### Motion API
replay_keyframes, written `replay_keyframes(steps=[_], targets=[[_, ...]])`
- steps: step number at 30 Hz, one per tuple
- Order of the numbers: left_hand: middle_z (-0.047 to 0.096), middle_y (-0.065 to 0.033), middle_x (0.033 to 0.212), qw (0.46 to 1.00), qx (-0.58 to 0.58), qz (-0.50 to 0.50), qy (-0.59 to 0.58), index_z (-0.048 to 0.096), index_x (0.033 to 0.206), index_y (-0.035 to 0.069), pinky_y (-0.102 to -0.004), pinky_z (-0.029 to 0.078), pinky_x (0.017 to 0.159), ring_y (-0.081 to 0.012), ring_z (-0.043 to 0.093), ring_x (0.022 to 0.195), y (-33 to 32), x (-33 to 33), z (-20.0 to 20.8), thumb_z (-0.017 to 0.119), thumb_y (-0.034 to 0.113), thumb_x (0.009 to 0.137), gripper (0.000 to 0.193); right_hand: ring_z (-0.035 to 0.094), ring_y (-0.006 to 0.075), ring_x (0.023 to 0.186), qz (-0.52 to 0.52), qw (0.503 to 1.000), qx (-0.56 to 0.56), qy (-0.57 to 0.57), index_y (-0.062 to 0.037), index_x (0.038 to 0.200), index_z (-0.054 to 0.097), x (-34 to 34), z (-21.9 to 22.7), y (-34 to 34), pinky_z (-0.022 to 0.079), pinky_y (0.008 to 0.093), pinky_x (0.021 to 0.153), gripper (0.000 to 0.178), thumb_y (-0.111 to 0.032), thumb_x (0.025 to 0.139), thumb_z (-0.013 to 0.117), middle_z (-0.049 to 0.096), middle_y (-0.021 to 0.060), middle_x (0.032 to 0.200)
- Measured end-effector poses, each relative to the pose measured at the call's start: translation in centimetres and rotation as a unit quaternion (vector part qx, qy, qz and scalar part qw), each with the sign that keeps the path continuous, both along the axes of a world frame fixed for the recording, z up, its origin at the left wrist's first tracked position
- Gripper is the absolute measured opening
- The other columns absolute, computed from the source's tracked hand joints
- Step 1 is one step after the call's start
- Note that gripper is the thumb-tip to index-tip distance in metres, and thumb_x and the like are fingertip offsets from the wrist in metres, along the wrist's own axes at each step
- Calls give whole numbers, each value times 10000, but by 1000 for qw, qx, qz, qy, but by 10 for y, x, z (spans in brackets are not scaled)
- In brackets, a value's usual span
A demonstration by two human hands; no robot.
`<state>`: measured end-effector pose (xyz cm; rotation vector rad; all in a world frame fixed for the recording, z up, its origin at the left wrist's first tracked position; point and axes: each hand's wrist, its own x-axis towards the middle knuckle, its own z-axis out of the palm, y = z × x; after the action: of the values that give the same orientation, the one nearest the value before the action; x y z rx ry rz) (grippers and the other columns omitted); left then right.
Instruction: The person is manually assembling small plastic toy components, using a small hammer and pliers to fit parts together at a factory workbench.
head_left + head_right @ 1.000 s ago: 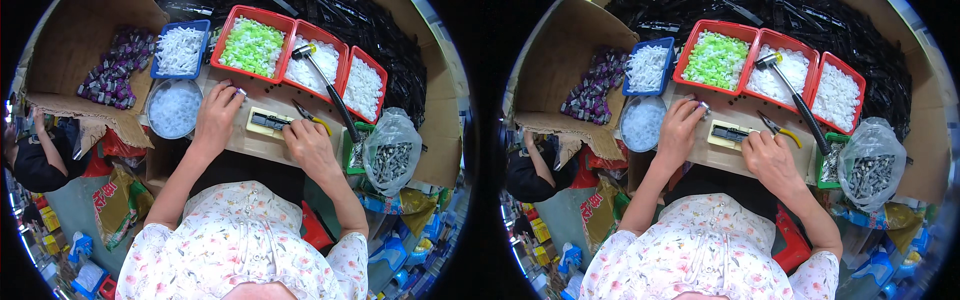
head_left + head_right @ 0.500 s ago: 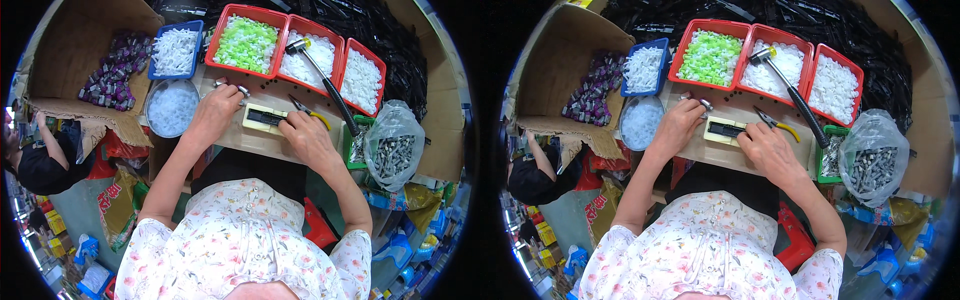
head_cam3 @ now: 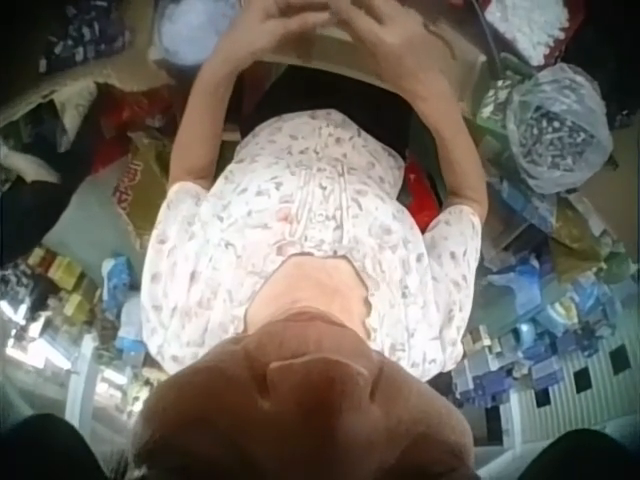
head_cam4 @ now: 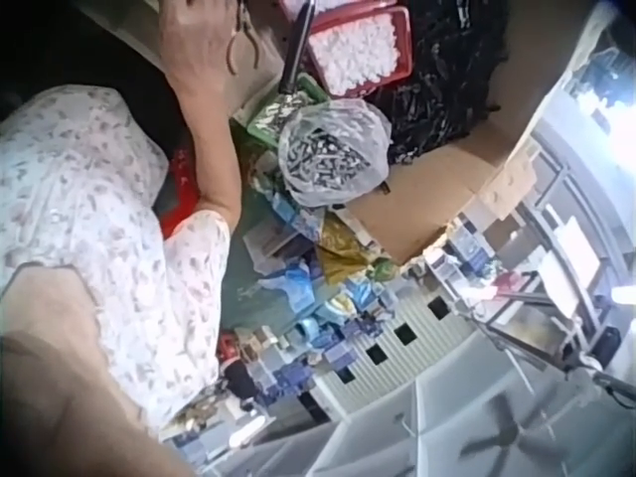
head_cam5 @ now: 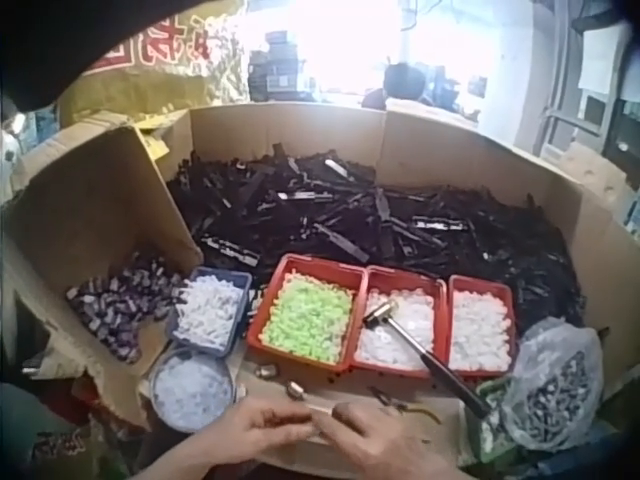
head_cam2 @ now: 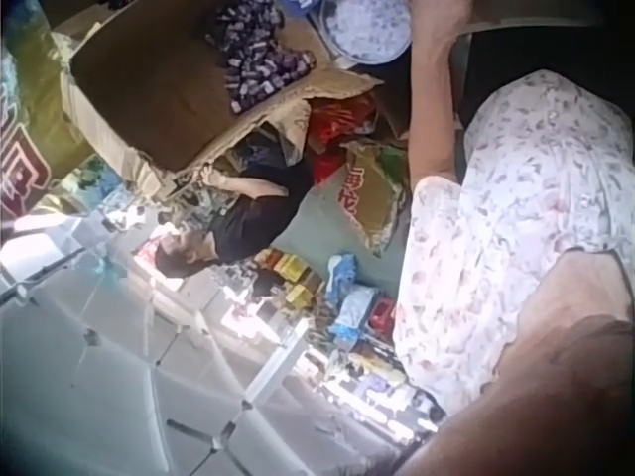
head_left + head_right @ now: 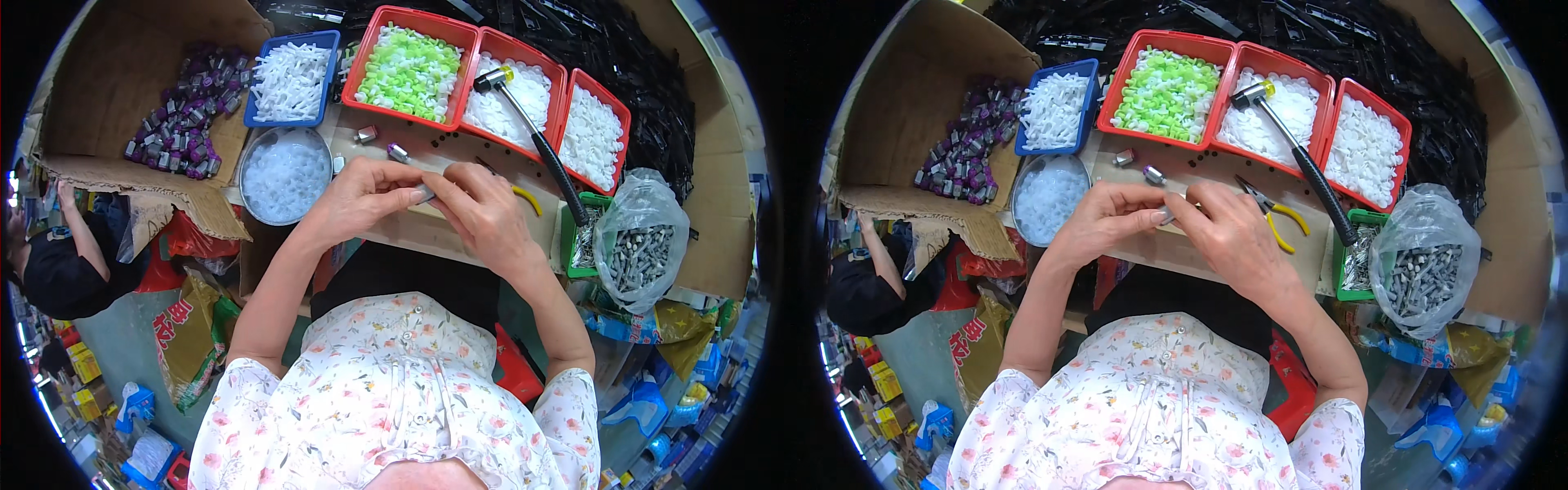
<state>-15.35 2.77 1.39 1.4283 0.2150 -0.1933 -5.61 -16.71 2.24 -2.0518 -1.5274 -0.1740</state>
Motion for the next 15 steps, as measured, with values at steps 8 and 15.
replay_keyframes(steps=[8, 15], targets=[[680, -30, 964, 992, 108, 60, -26, 674, 1195, -29, -257, 513, 746, -89, 632, 856, -4, 1, -8, 667, 79, 936, 281, 619, 277, 875, -25, 999, -12, 44, -53, 1005, 658, 2, -16, -4, 463, 400, 719, 260, -129, 783, 771, 622, 87, 946], [689, -146, 982, 902, 363, 119, -202, 697, 1085, -33, -317, 522, 761, -253, 677, 859, -10, -5, -21, 677, 27, 879, 216, 608, 280, 903, -55, 995, -25, 80, -53, 983, 666, 0, -24, 2, 453, 410, 746, 223, -137, 795, 752, 608, 85, 935]])
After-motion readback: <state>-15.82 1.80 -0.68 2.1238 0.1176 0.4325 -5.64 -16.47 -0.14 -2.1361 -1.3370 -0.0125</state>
